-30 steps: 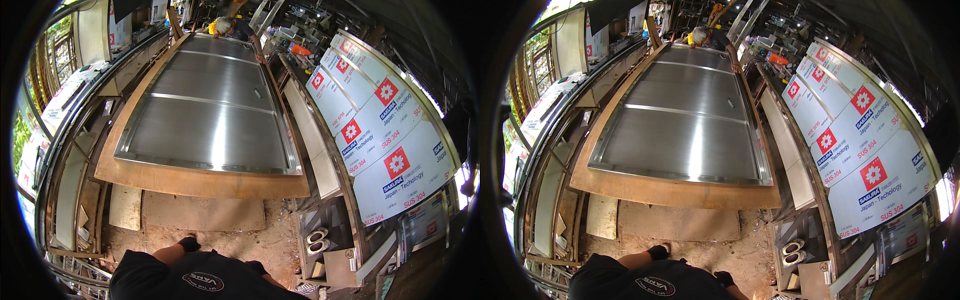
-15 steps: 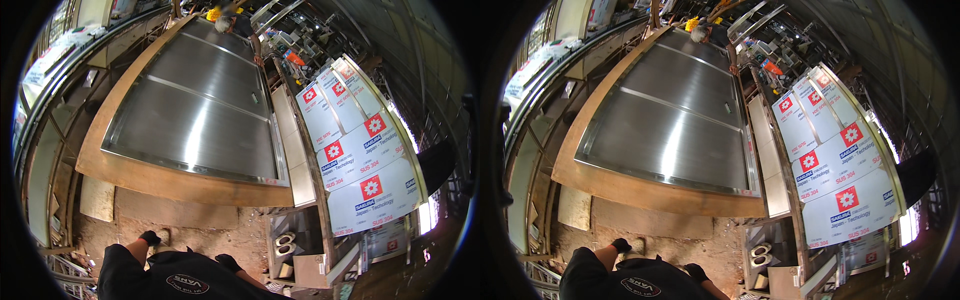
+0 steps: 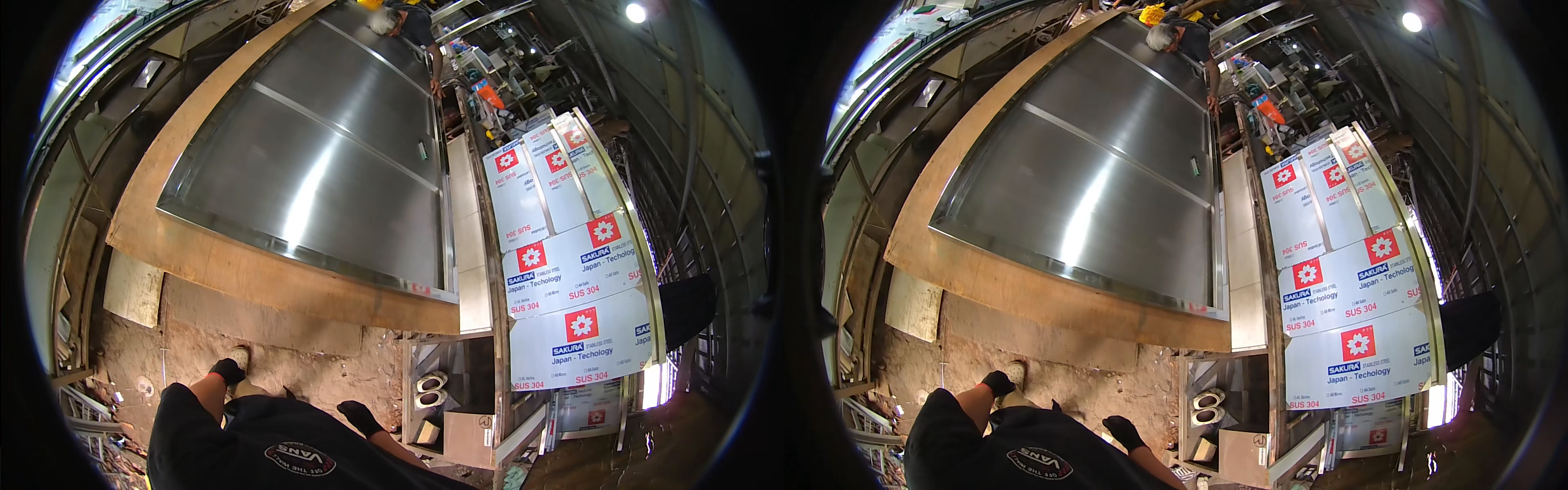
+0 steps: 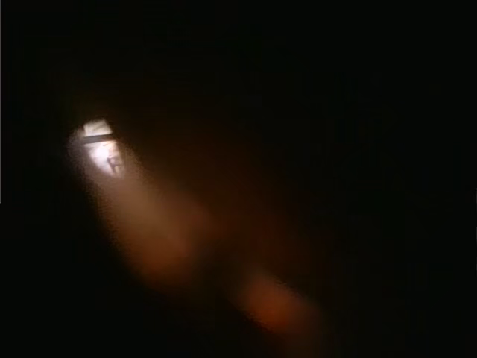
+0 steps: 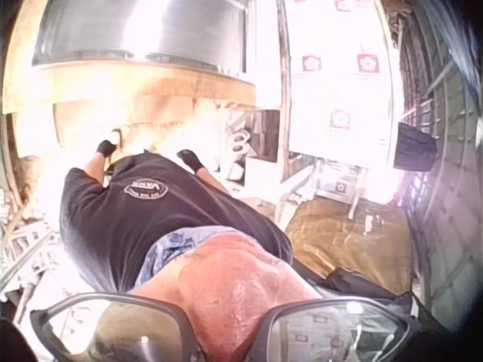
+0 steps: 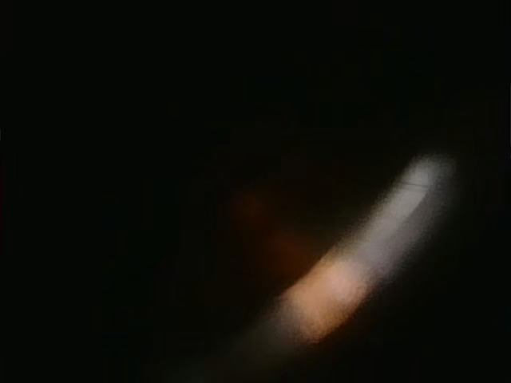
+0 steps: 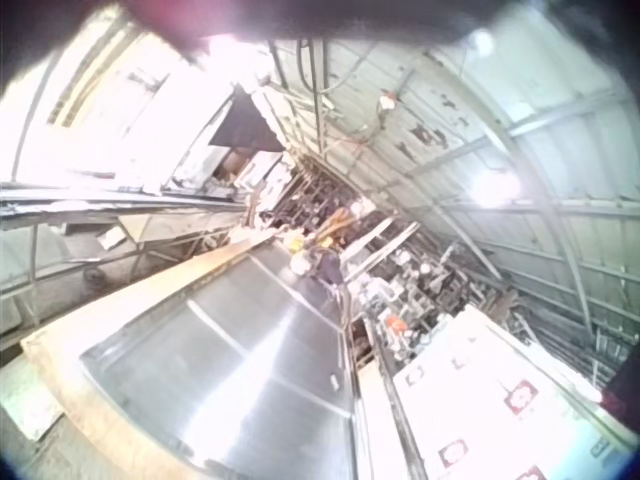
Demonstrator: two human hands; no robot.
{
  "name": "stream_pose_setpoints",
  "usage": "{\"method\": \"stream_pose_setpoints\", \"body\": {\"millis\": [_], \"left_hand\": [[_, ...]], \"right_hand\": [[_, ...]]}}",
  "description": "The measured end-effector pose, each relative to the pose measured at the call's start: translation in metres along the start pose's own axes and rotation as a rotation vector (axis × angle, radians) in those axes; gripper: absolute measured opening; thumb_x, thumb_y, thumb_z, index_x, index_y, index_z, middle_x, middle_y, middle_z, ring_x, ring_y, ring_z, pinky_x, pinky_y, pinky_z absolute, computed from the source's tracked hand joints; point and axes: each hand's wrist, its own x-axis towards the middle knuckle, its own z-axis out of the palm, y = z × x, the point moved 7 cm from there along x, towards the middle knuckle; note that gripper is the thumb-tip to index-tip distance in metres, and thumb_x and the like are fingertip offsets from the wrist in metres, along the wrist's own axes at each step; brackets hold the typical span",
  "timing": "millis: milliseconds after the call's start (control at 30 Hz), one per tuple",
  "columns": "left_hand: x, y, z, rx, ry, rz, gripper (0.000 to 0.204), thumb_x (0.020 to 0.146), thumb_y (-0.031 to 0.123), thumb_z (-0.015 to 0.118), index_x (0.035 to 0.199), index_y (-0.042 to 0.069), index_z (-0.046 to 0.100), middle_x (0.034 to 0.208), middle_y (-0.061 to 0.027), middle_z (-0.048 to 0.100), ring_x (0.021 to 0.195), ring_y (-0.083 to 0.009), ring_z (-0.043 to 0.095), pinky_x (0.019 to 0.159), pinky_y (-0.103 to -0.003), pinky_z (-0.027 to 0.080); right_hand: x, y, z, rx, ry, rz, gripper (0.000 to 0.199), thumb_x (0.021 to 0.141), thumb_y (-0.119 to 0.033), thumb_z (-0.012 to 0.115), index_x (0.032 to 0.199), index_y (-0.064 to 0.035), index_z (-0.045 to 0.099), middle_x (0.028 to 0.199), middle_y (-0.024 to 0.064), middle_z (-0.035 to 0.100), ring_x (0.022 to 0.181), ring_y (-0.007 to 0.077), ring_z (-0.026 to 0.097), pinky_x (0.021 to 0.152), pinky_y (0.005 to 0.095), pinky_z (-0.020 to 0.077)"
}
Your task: The person positions a large stainless steel sheet on a wooden jig, marks a line along a metal bar with a pencil, and then uses an angle grinder to cut the sheet along the marked line. A coworker assists by holding the sheet steady during the process.
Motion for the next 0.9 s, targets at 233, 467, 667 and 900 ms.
{"method": "stream_pose_setpoints", "body": {"millis": [233, 467, 667, 900], "left_hand": [[0.007, -0.013, -0.014, 0.023, 0.064, -0.012, 0.050, 0.088, 0.051, 0.063, 0.094, 0.004, 0.080, 0.101, -0.0239, 0.076, 0.102, -0.0402, 0.072, 0.090, -0.049, 0.057], [0.007, -0.011, -0.034, 0.008, 0.066, -0.008, 0.053, 0.087, 0.052, 0.063, 0.097, 0.003, 0.079, 0.104, -0.0249, 0.075, 0.105, -0.0426, 0.071, 0.092, -0.050, 0.057], [0.013, -0.011, -0.032, -0.008, 0.063, 0.003, 0.051, 0.088, 0.051, 0.062, 0.095, 0.003, 0.079, 0.103, -0.0247, 0.075, 0.104, -0.0426, 0.071, 0.092, -0.050, 0.057], [0.021, -0.008, -0.024, 0.007, 0.067, 0.040, 0.050, 0.088, 0.050, 0.063, 0.094, 0.003, 0.079, 0.100, -0.0245, 0.075, 0.102, -0.0423, 0.071, 0.090, -0.050, 0.057]], "right_hand": [[0.024, -0.029, -0.002, -0.039, 0.003, -0.125, 0.039, 0.102, -0.039, 0.059, 0.086, -0.0041, 0.066, 0.088, 0.0216, 0.067, 0.087, 0.0427, 0.066, 0.075, 0.0498, 0.0529], [0.020, -0.005, 0.003, -0.098, -0.103, -0.057, 0.040, 0.103, -0.041, 0.057, 0.087, -0.0048, 0.067, 0.088, 0.0209, 0.067, 0.088, 0.0421, 0.066, 0.076, 0.0497, 0.0525], [0.019, -0.011, -0.001, -0.082, -0.130, -0.033, 0.039, 0.102, -0.039, 0.058, 0.085, -0.0049, 0.065, 0.087, 0.0198, 0.066, 0.087, 0.0405, 0.066, 0.076, 0.0495, 0.0522], [0.024, -0.009, 0.002, -0.167, -0.155, -0.053, 0.026, 0.103, -0.030, 0.059, 0.101, -0.0058, 0.070, 0.099, 0.0178, 0.071, 0.097, 0.0373, 0.069, 0.083, 0.0455, 0.0556]]}}
